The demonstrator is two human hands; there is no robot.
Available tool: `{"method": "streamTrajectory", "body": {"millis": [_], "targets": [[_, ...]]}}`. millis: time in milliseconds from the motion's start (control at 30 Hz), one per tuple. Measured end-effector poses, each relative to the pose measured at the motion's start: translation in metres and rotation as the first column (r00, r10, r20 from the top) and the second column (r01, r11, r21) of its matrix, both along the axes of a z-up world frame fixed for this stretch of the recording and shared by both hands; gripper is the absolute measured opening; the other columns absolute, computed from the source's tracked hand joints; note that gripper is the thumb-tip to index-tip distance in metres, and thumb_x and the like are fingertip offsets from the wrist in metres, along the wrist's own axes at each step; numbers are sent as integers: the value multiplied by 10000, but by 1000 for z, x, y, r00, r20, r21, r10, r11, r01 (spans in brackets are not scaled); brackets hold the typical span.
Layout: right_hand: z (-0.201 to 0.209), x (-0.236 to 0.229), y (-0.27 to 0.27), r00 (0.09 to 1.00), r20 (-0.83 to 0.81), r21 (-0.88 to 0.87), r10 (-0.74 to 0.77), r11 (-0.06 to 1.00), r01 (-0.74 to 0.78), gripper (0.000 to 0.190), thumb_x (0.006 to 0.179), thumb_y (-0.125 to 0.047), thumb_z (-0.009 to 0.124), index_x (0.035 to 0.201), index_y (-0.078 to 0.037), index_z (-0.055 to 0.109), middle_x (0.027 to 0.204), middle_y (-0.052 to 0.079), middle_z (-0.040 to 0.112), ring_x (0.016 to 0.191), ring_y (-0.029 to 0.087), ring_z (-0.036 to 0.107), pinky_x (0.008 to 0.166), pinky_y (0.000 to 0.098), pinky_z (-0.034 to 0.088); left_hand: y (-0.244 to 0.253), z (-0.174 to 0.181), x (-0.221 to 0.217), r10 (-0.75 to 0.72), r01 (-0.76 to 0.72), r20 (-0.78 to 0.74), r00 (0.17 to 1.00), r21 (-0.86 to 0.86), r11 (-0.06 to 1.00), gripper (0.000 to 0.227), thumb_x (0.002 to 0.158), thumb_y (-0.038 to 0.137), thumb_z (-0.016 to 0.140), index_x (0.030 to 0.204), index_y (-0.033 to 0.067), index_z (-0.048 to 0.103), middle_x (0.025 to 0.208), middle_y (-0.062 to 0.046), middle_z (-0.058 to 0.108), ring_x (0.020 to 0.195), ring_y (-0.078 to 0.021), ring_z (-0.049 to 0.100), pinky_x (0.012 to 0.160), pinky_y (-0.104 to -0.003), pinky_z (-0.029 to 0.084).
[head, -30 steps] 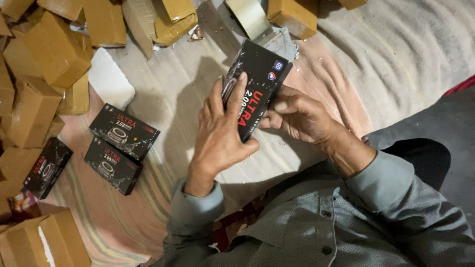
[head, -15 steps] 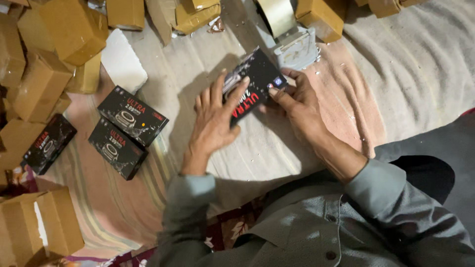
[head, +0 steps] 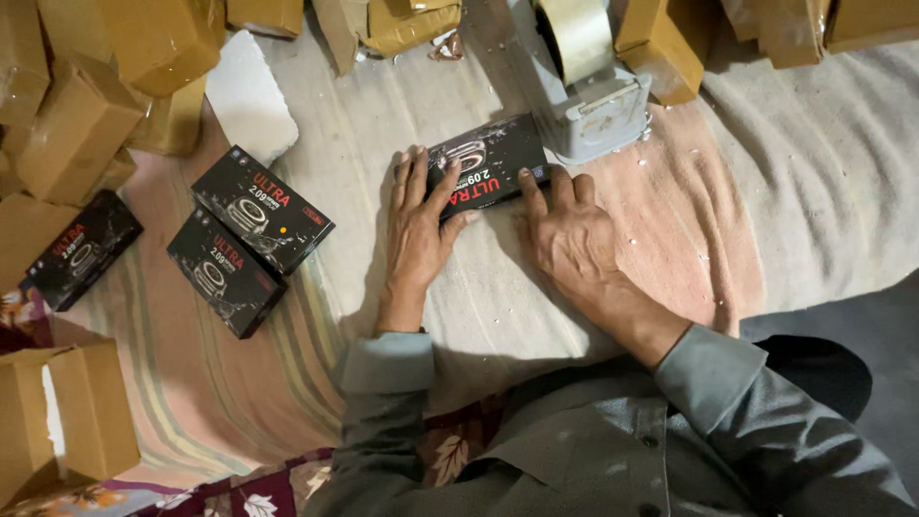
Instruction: The person unpacks a smartwatch, charger, and strap from a white tray, then repacks them into a black retail box. They place the box into a brown shipping carton and seal it with tape. The process is repeated with a second smartwatch unit.
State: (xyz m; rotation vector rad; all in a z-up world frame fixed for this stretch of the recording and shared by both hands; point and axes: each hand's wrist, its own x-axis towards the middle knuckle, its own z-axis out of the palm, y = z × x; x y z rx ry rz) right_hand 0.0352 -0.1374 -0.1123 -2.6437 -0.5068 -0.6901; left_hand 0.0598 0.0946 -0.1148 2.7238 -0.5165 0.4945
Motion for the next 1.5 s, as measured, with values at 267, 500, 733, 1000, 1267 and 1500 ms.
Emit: {"method": "streamTrajectory", "body": {"millis": [267,500,733,1000,1267,1500], "targets": [[7,-6,4,994,112,-52,16,999,-10,441,923,-251,670,1323,-66,664,1387,242,566,1042,346,595,641,392,581,-6,6,7,35,-35,0,999,-38,999,651,891,505,768,1424,154,640,1606,-242,390,1530,-439,267,1270,-537,187],[14,-4,8,998,13,-24,54,998,-54,462,935,-238,671,1344,-23,662,1394,220,574,1074,349,586,767,445,558,-6,15,12,63,-65,-15,998,-94,993,548,876,451,776,1303,112,714,1503,-246,505,1458,-429,382,1222,-532,238],[13,-10,5,994,45,92,100,990,-104,468,898,-210,697,1321,-14,662,1389,236,565,1126,382,562,882,488,526,-2,18,17,16,-11,35,999,-154,988,348,926,279,767,1202,68,765,1398,-250,616,1368,-420,514,1143,-492,375],[16,-9,4,993,57,53,108,992,-111,466,898,-191,704,1315,10,655,1400,189,603,1147,354,565,927,477,518,-7,31,22,61,-63,-17,998,-193,979,276,896,206,762,1133,67,789,1313,-227,661,1261,-397,592,1075,-448,453],[19,-6,4,993,56,44,105,993,-108,438,890,-192,711,1282,0,678,1379,173,615,1094,326,585,883,447,529,-14,23,20,95,-76,78,992,-223,972,230,911,155,766,1108,38,785,1302,-213,672,1199,-393,624,1031,-442,499],[20,-6,5,995,15,-35,95,995,-94,435,881,-196,711,1265,9,688,1365,168,618,1068,310,597,796,420,531,-16,24,19,94,-74,88,992,-203,976,214,885,149,774,1068,40,800,1267,-213,677,1157,-390,628,1001,-432,505]]}}
